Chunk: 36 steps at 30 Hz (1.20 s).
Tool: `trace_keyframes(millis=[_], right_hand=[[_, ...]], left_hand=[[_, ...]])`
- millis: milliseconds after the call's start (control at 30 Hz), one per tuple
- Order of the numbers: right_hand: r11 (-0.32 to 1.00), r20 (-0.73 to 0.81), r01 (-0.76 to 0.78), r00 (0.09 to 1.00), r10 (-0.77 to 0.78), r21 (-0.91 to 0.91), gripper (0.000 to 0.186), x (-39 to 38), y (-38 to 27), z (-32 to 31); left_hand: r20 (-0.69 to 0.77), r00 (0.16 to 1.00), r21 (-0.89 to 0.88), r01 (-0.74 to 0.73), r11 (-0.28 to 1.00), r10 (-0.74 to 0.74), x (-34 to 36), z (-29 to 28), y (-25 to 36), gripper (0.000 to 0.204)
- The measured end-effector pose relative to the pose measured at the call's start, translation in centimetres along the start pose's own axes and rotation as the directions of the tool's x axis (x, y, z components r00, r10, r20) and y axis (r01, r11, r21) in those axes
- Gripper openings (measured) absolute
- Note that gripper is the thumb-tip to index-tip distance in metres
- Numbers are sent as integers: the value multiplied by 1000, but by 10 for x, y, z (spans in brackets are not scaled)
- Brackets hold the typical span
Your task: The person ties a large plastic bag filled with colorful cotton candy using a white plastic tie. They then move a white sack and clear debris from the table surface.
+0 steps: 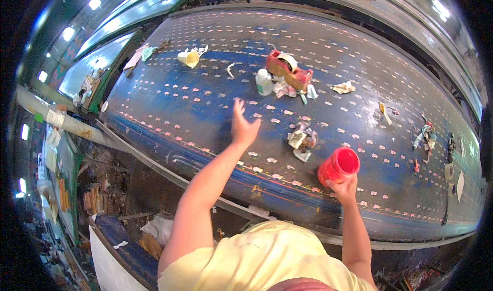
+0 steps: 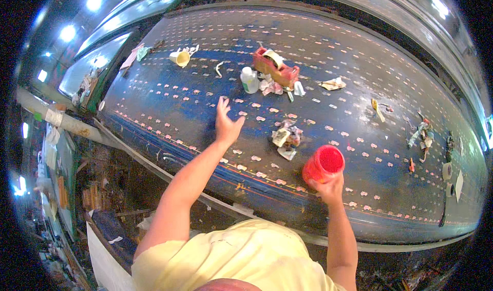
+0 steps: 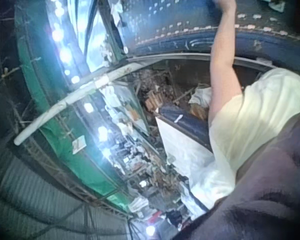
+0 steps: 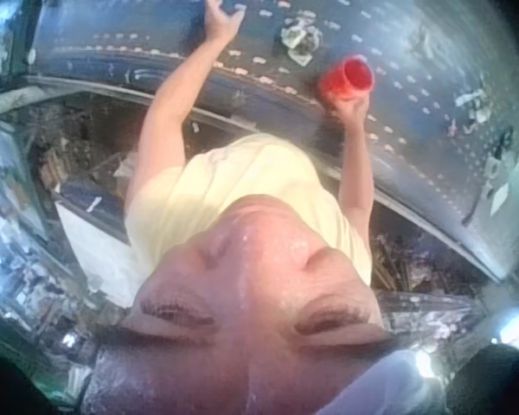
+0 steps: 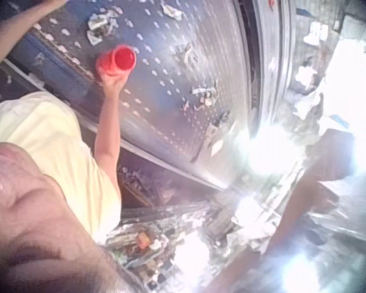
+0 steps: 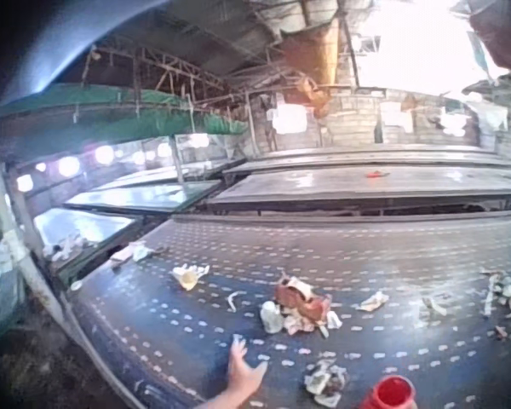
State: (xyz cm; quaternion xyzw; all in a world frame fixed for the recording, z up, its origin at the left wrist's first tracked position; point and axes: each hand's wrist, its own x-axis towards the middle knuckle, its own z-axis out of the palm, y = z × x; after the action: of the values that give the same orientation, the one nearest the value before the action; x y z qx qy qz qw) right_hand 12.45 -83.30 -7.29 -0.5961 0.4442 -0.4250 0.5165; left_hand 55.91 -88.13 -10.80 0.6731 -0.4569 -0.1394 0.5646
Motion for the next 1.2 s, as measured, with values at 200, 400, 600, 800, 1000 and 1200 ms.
trace_keyframes(millis=[200,400,600,800,1000,1200], right_hand=[[969,-243,-17,969,-45,-248,97,-101,-47,-5],[929,-565,-147,821,-77,-340,107,-199,-92,-24],[955,-751,-165,656,-81,-247,109,-293,-105,-38],[971,-811,-83,568,-137,-223,111,-362,-101,-79],[935,-855,-165,477,-204,-315,111,-447,-86,-160],[928,-910,-125,280,-307,-352,111,-549,-72,-237]], left_hand=[[-117,993,99,-19,995,31,92,55,-46,103],[5,1000,305,0,952,-2,123,74,-43,60],[3,1000,283,3,959,-4,142,85,-57,84],[-71,995,220,-60,974,77,119,75,-34,85],[-56,960,304,-246,920,275,44,79,71,81],[145,885,117,-459,881,442,-80,155,199,75]])
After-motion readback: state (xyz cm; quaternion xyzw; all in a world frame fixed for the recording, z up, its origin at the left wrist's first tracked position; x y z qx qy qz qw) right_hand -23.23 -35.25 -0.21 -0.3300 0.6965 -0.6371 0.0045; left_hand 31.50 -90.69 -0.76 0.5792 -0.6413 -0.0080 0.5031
